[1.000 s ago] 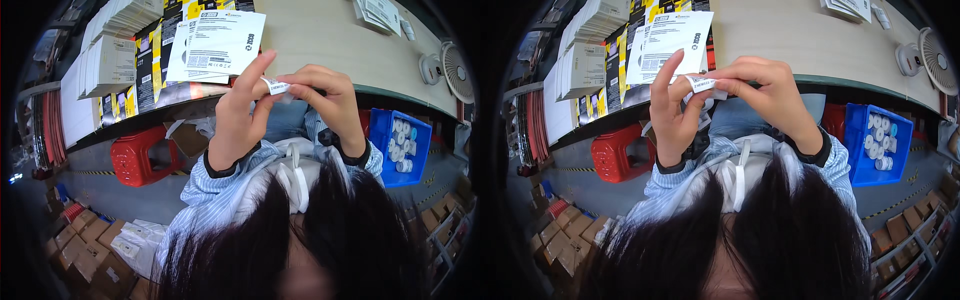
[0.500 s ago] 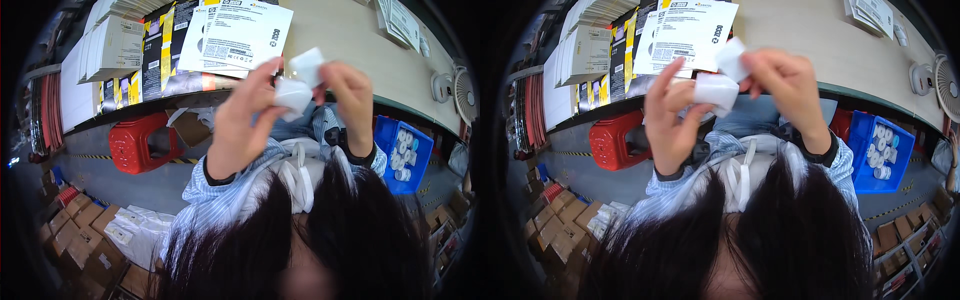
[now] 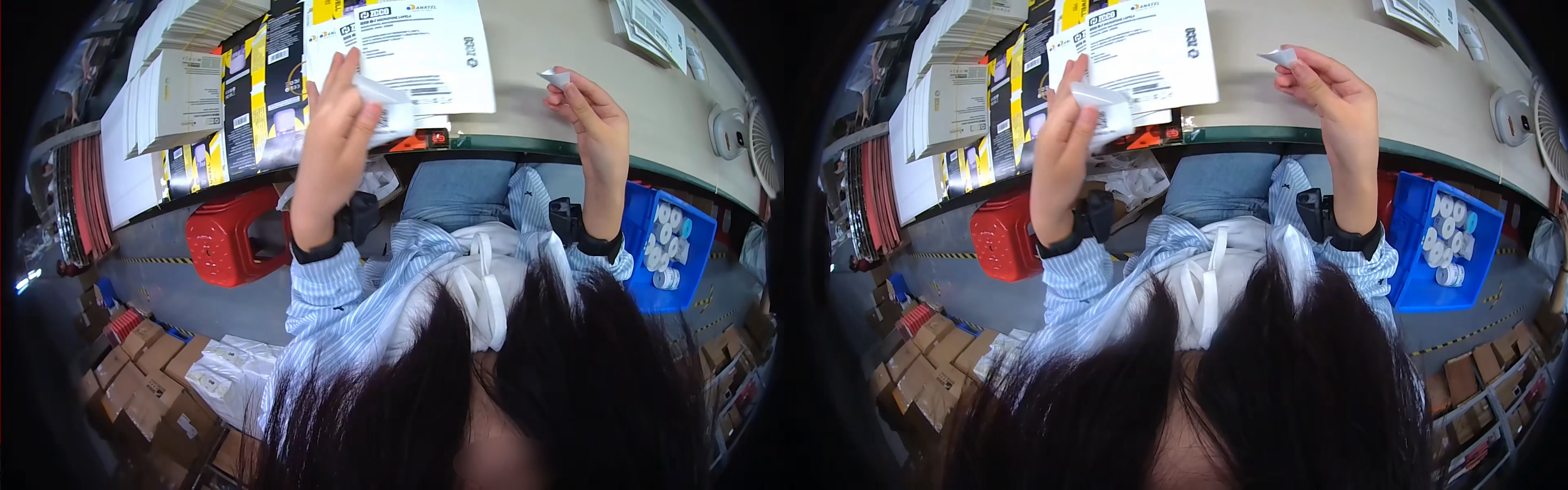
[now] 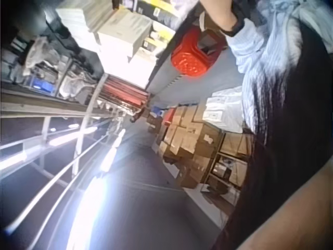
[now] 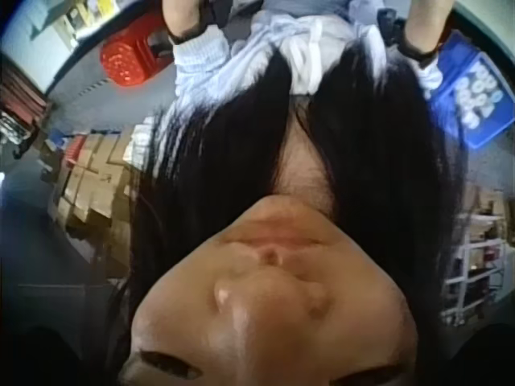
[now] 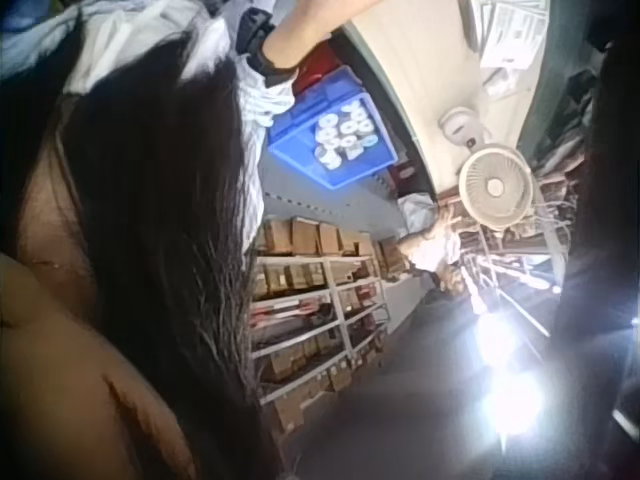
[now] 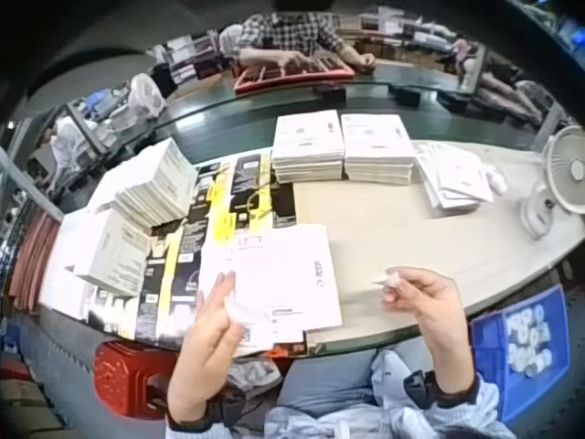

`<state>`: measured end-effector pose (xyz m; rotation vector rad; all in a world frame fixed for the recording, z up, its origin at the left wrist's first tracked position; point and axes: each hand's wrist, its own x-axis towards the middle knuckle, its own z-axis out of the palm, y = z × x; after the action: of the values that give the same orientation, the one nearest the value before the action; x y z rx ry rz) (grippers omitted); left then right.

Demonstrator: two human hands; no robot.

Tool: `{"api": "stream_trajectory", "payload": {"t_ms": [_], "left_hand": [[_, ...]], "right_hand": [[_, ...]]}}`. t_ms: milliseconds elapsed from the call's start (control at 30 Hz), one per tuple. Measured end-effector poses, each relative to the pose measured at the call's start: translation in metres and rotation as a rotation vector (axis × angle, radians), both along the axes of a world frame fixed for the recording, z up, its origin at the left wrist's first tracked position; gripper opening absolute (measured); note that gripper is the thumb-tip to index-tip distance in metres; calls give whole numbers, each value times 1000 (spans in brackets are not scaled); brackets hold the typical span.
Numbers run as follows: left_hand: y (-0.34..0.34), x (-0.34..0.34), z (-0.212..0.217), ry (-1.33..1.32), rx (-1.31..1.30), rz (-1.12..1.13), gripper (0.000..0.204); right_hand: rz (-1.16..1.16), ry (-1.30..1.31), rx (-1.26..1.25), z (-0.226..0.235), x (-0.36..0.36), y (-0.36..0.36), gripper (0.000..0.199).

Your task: The person is peeling labels from a sheet and applying them to small white boxes.

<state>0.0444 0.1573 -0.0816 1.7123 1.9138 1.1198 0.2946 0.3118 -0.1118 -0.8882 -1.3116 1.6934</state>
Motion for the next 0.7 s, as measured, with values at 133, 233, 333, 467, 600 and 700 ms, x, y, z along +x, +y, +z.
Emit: {"api": "stream_trajectory", "payload": {"t_ms": [133,233,333,467,600,700], "left_hand": [[14,47,3,302,-21,-35,14],[23,73,4,365,-96,-92,15],[31,96,9,407,-99,-119,12],[44,109,10,425,-118,-292,11],[55,125,-8,418,-66,-379,11],[62,144,-12,389,-47,-356,12]], "right_hand": [[14,-8,48,4,16,6,36],[-8,5,75,9,26,8,42],[-51,-86,94,4,38,10,46],[-87,-74,67,0,46,7,45],[-79,-28,12,0,50,6,39],[-133,-70,38,-4,49,8,31]]}}
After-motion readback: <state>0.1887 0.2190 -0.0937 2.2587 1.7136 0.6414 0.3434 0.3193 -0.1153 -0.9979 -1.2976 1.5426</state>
